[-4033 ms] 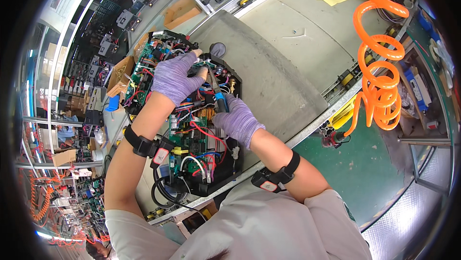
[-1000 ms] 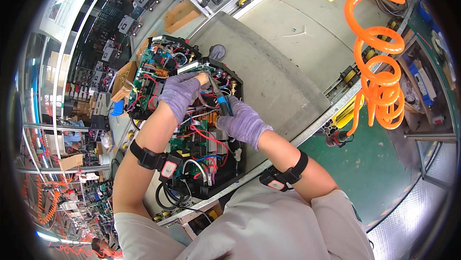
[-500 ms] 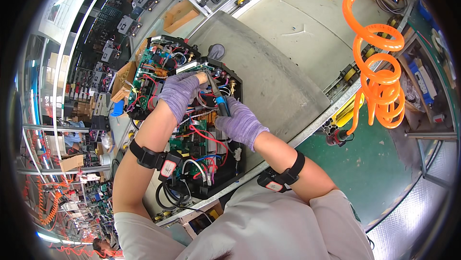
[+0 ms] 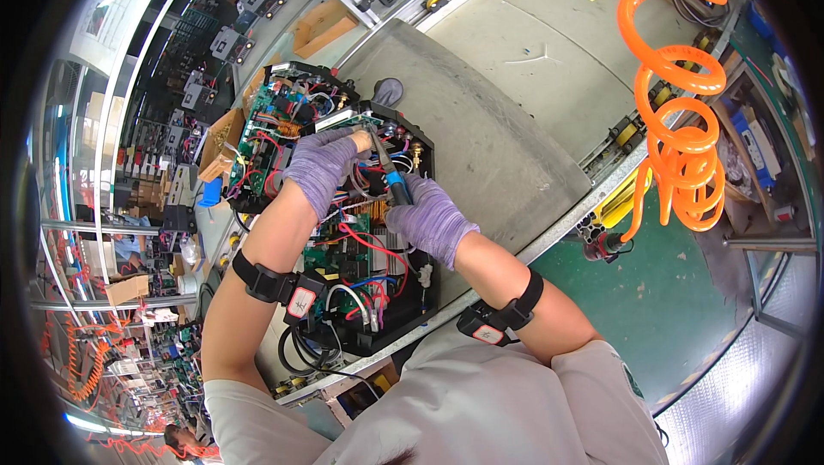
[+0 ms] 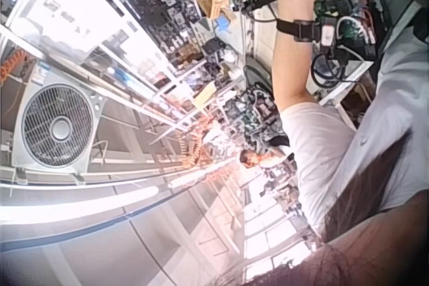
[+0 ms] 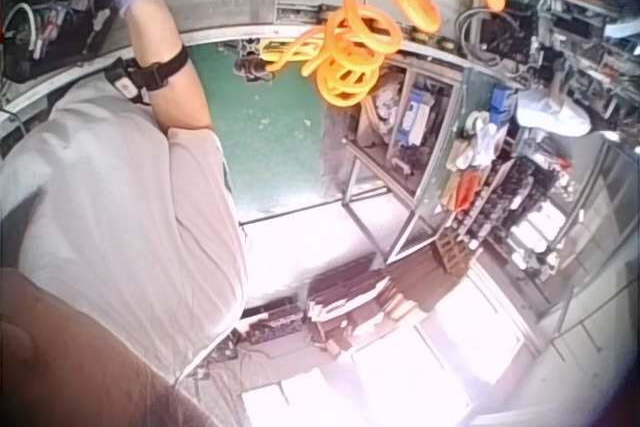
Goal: Wiring and assembling electronic components inside an inverter chassis on a conveyor belt.
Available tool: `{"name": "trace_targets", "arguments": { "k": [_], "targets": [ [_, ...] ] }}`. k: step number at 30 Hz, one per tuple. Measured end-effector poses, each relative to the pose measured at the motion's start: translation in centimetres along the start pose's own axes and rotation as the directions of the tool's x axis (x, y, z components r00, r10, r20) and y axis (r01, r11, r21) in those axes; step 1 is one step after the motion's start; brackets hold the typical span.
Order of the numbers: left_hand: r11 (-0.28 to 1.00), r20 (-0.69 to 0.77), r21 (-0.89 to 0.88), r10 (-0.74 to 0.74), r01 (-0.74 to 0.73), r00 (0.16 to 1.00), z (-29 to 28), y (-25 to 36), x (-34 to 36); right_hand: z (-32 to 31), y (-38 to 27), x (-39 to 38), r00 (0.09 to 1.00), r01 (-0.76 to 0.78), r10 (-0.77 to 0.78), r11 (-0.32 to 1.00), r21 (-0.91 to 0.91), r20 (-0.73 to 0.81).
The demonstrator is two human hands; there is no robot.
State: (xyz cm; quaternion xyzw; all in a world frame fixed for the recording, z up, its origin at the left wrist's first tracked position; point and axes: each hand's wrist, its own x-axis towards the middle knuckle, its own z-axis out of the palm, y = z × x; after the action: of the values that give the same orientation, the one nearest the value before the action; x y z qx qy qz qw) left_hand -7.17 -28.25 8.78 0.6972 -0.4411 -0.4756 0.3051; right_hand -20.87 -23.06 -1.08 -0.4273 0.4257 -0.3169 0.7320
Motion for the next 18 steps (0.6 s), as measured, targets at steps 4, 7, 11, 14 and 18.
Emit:
{"name": "trace_targets", "arguments": {
  "k": [4, 7, 11, 14, 18],
  "targets": [
    [0.997, -0.025, 0.073, 0.022, -0.02, 0.999, -0.1, -0.5, 0.4, 0.1, -0.2, -0.1, 0.999, -0.033, 0.031, 0.996, 0.08, 0.028],
    [0.996, -0.008, 0.035, 0.082, -0.082, 0.997, -0.3, -1.4, 0.8, -0.1, -0.9, -0.3, 0.989, -0.108, 0.082, 0.966, 0.236, 0.12],
    [0.991, -0.02, 0.132, 0.017, -0.014, 1.0, -0.8, 0.9, -0.3, -0.1, -0.7, -0.5, 0.992, -0.087, 0.061, 0.963, 0.255, 0.107],
    [0.451, 0.009, 0.874, 0.353, -0.179, 0.935, -1.5, 1.8, -0.4, 0.3, -1.2, -0.6, 0.999, -0.006, 0.009, 0.998, 0.06, -0.042],
    [0.245, 0.062, 0.899, 0.75, -0.364, 0.658, -1.9, 1.8, -0.3, 0.4, -2.1, -1.0, 0.999, -0.025, 0.029, 0.994, 0.11, -0.03]
  ]
}}
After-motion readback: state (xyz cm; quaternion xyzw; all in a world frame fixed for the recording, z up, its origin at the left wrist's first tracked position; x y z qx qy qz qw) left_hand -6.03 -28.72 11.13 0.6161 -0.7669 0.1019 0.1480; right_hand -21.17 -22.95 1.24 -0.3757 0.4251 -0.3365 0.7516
